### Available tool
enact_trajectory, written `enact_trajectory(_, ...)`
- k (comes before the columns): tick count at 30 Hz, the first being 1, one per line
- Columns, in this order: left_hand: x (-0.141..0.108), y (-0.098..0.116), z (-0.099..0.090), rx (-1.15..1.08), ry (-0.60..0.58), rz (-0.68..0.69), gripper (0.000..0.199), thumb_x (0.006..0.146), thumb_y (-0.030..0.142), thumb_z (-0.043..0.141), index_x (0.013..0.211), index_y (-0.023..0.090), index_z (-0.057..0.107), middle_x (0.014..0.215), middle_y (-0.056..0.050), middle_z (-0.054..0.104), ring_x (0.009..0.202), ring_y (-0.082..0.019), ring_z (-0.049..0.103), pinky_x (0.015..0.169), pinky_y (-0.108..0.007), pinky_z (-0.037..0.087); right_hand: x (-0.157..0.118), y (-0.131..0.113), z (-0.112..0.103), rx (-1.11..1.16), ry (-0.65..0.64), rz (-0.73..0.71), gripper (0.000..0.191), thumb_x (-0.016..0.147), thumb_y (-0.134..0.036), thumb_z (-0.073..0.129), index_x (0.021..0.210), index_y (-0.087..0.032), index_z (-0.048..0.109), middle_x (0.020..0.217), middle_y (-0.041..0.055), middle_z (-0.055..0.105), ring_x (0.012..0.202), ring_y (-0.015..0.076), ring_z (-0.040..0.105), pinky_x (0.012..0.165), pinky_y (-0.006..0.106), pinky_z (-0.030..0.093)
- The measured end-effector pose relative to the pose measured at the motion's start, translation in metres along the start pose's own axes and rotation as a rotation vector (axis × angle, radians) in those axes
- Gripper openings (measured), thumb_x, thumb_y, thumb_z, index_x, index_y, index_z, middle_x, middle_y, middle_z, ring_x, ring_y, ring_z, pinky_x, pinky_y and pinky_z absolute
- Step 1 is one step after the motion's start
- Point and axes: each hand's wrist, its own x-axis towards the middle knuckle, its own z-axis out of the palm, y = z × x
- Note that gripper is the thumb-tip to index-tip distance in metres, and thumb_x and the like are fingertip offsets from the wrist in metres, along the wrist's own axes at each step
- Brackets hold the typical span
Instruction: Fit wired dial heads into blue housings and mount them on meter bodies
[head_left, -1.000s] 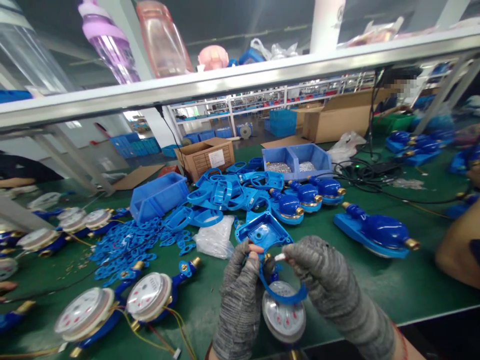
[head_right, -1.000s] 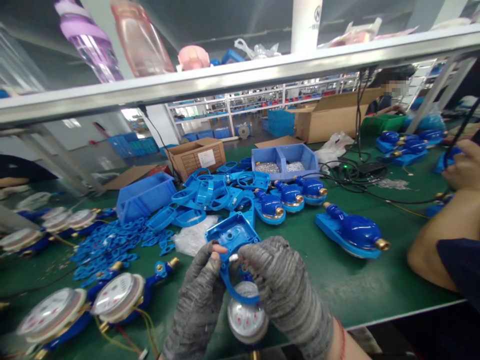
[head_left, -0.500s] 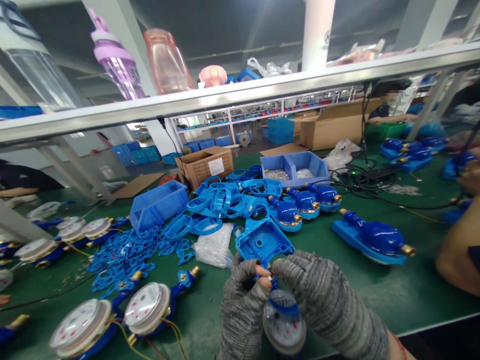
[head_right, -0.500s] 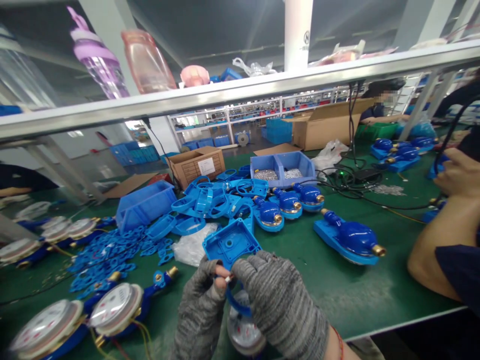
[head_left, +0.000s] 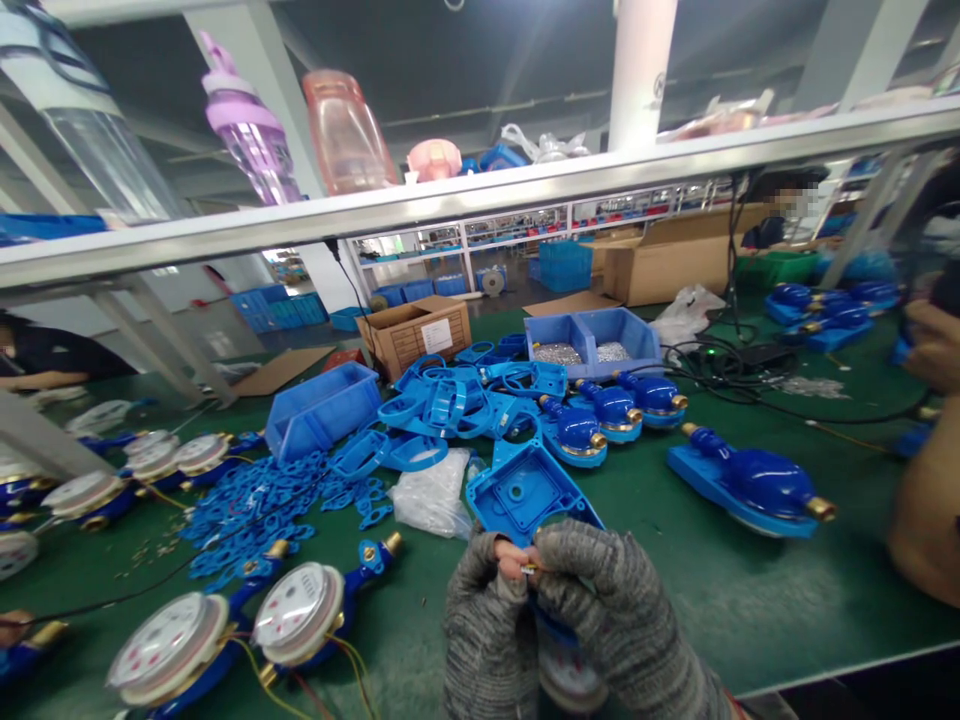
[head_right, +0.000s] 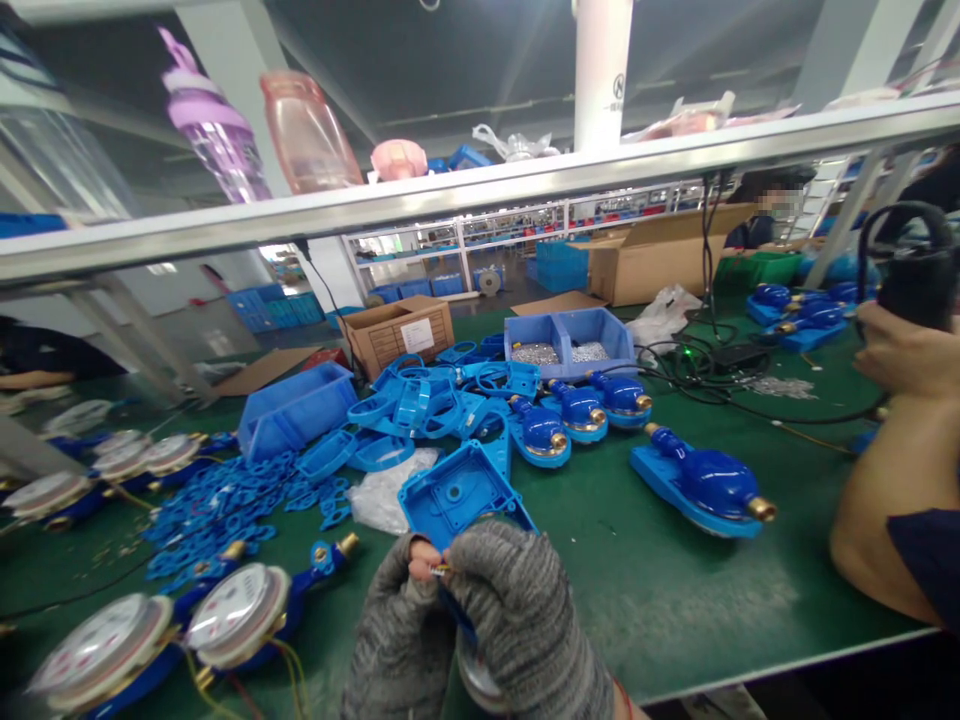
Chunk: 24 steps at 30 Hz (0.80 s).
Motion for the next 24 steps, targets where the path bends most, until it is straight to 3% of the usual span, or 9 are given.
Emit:
enact_trajectory(3, 0.000, -0.001, 0.003, 0.012, -0.011, 0.024, 0.044, 0.075, 0.061, 0.072, 0.067, 0.018, 0.065, 0.080, -0.005, 0.072, 0.081, -0.020, 0.069, 0.087, -0.043, 0.057, -0.001, 0.001, -0.003, 0.043, -0.072, 0.044, 0.004, 0.086, -0.022, 0.066, 0.086, -0.022, 0.071, 0.079, 0.0035, 0.078, 0.066, 0.0178, 0.075, 0.062, 0.023, 0.064)
enact_trajectory(7, -0.001, 0.001, 0.002, 0.017, 0.014, 0.039, 0.048, 0.060, 0.070, 0.077, 0.055, 0.023, 0.066, 0.076, -0.008, 0.073, 0.080, -0.027, 0.069, 0.090, -0.046, 0.057, -0.002, -0.005, -0.009, -0.048, -0.050, -0.084, 0.013, 0.085, -0.018, 0.065, 0.095, -0.025, 0.071, 0.083, 0.0024, 0.078, 0.070, 0.0188, 0.076, 0.067, 0.026, 0.065)
enact_trajectory(13, -0.014, 0.006, -0.001, -0.021, 0.087, 0.078, 0.044, 0.069, 0.069, 0.071, 0.067, 0.026, 0.076, 0.077, -0.006, 0.074, 0.090, -0.027, 0.068, 0.104, -0.048, 0.049, 0.001, -0.010, -0.016, -0.157, -0.041, -0.176, 0.014, 0.090, -0.020, 0.058, 0.093, -0.025, 0.071, 0.081, 0.0026, 0.078, 0.069, 0.0181, 0.075, 0.063, 0.025, 0.063)
enact_trajectory(16, -0.023, 0.007, 0.008, -0.126, 0.176, 0.066, 0.033, 0.076, 0.060, 0.071, 0.077, 0.027, 0.076, 0.104, -0.004, 0.073, 0.097, -0.024, 0.066, 0.095, -0.038, 0.054, 0.005, 0.002, -0.018, -0.308, 0.031, -0.168, 0.015, 0.092, -0.024, 0.056, 0.089, -0.023, 0.071, 0.077, 0.0036, 0.077, 0.063, 0.0183, 0.073, 0.058, 0.025, 0.062)
enact_trajectory(18, -0.027, 0.007, 0.017, -0.205, 0.256, 0.051, 0.027, 0.079, 0.050, 0.073, 0.099, 0.032, 0.072, 0.127, 0.000, 0.063, 0.099, -0.020, 0.067, 0.086, -0.030, 0.057, 0.007, 0.011, -0.019, -0.423, 0.055, -0.163, 0.019, 0.094, -0.026, 0.054, 0.086, -0.021, 0.071, 0.074, 0.0044, 0.077, 0.060, 0.0187, 0.072, 0.056, 0.026, 0.061)
enact_trajectory(21, -0.029, 0.007, 0.030, -0.233, 0.281, 0.099, 0.065, 0.083, 0.044, 0.069, 0.140, 0.045, 0.038, 0.148, -0.002, 0.045, 0.101, -0.017, 0.067, 0.085, -0.029, 0.058, 0.009, 0.022, -0.016, -0.551, 0.064, -0.164, 0.027, 0.097, -0.027, 0.049, 0.085, -0.019, 0.072, 0.075, 0.0064, 0.077, 0.061, 0.0198, 0.073, 0.057, 0.028, 0.061)
enact_trajectory(23, -0.028, 0.007, 0.031, -0.143, 0.264, 0.141, 0.086, 0.080, 0.042, 0.071, 0.148, 0.044, 0.020, 0.155, -0.006, 0.034, 0.115, -0.023, 0.062, 0.092, -0.035, 0.056, 0.009, 0.025, -0.013, -0.597, 0.081, -0.190, 0.031, 0.098, -0.025, 0.045, 0.084, -0.018, 0.072, 0.075, 0.0073, 0.077, 0.062, 0.0200, 0.073, 0.057, 0.029, 0.061)
enact_trajectory(24, -0.027, 0.007, 0.029, -0.074, 0.265, 0.146, 0.091, 0.076, 0.042, 0.074, 0.149, 0.039, 0.020, 0.155, -0.008, 0.034, 0.122, -0.027, 0.058, 0.097, -0.039, 0.054, 0.009, 0.025, -0.013, -0.603, 0.090, -0.206, 0.032, 0.098, -0.024, 0.044, 0.084, -0.018, 0.072, 0.075, 0.0073, 0.077, 0.063, 0.0200, 0.074, 0.058, 0.029, 0.061)
